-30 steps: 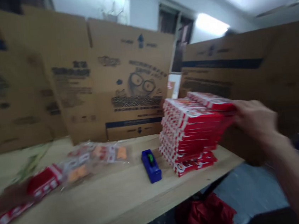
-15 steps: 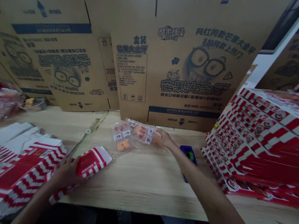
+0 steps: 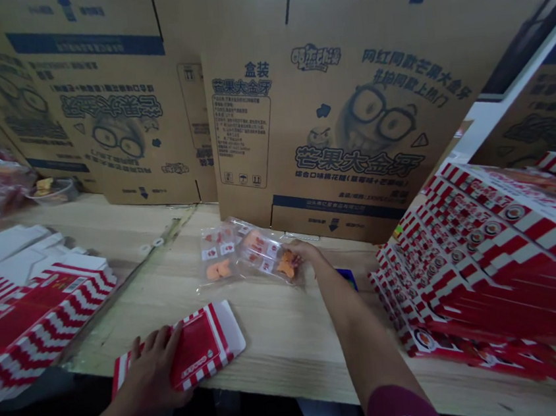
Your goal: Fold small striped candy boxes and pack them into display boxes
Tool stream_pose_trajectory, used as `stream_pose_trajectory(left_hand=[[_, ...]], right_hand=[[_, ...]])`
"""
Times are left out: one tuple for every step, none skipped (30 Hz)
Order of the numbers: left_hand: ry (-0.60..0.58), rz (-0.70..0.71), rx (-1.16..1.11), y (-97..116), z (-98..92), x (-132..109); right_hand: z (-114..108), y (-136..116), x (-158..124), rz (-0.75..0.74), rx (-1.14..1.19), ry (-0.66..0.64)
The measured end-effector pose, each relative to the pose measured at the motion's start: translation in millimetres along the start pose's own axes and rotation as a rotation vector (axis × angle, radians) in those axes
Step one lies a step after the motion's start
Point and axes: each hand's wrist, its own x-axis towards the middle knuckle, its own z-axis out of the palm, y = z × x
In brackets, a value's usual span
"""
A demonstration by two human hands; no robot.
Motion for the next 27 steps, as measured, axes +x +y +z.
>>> stream_pose_trajectory(left_hand=[[0.006, 0.006, 0.002, 1, 0.1, 0], [0.009, 0.01, 0.004, 2, 0.3, -1], [0.008, 0.012, 0.007, 2, 0.4, -2], [0.005, 0.013, 0.009, 2, 0.7, -3], [0.0, 0.016, 0.009, 0, 0.9, -4], [-0.002, 0.02, 0.008, -3, 1.2, -6], [-0.002, 0.025, 0.007, -7, 1.5, -7], [-0.002, 0.03, 0.006, -12, 1.8, -9], [0.003, 0.036, 0.006, -19, 2.0, -11], [0.009, 0.041, 0.008, -25, 2.0, -12], [0.015, 0.043, 0.012, -32, 1.9, -15], [0.021, 0.043, 0.017, -39, 1.7, -17], [0.026, 0.043, 0.023, -45, 1.5, -19], [0.029, 0.043, 0.029, -49, 1.3, -22], [0.028, 0.042, 0.033, -53, 1.1, -25], [0.025, 0.04, 0.035, -55, 1.0, -28], [0.023, 0.039, 0.037, -55, 1.0, -32], [0.019, 0.036, 0.038, -55, 1.0, -35], [0.017, 0.034, 0.038, -54, 1.0, -38], [0.017, 0.031, 0.039, -53, 0.7, -42], [0.019, 0.029, 0.04, -52, 0.3, -45], [0.02, 0.029, 0.04, -50, -0.4, -48], [0.022, 0.028, 0.041, -49, -1.4, -50], [0.023, 0.03, 0.041, -48, -2.5, -52], [0.024, 0.036, 0.04, -46, -3.8, -53], [0.024, 0.046, 0.038, -45, -5.1, -54], [0.022, 0.059, 0.035, -44, -6.3, -54]], right_hand=[[0, 2, -3, 0.0, -0.019, -0.022], [0, 5, -5, -0.007, -0.047, -0.033], [0, 8, -8, -0.022, -0.076, -0.031], [0, 11, -11, -0.043, -0.103, -0.018], [1, 15, -14, -0.067, -0.133, 0.004], [3, 18, -18, -0.094, -0.171, 0.032], [5, 22, -22, -0.126, -0.215, 0.06], [8, 26, -26, -0.16, -0.265, 0.089], [12, 30, -31, -0.198, -0.318, 0.118], [16, 34, -36, -0.239, -0.37, 0.144], [21, 37, -42, -0.281, -0.419, 0.165], [25, 41, -47, -0.323, -0.462, 0.177], [29, 43, -52, -0.365, -0.498, 0.178], [32, 45, -56, -0.405, -0.528, 0.166], [35, 45, -59, -0.438, -0.556, 0.141], [38, 44, -60, -0.462, -0.582, 0.111], [41, 42, -61, -0.475, -0.608, 0.081], [43, 40, -62, -0.475, -0.634, 0.057], [45, 37, -61, -0.464, -0.658, 0.041], [47, 34, -61, -0.447, -0.679, 0.035], [49, 31, -60, -0.427, -0.696, 0.037], [50, 30, -60, -0.407, -0.708, 0.046], [51, 29, -61, -0.385, -0.715, 0.058], [52, 31, -62, -0.358, -0.717, 0.067], [54, 34, -65, -0.326, -0.716, 0.073], [56, 38, -69, -0.288, -0.712, 0.073], [59, 44, -75, -0.25, -0.705, 0.069]])
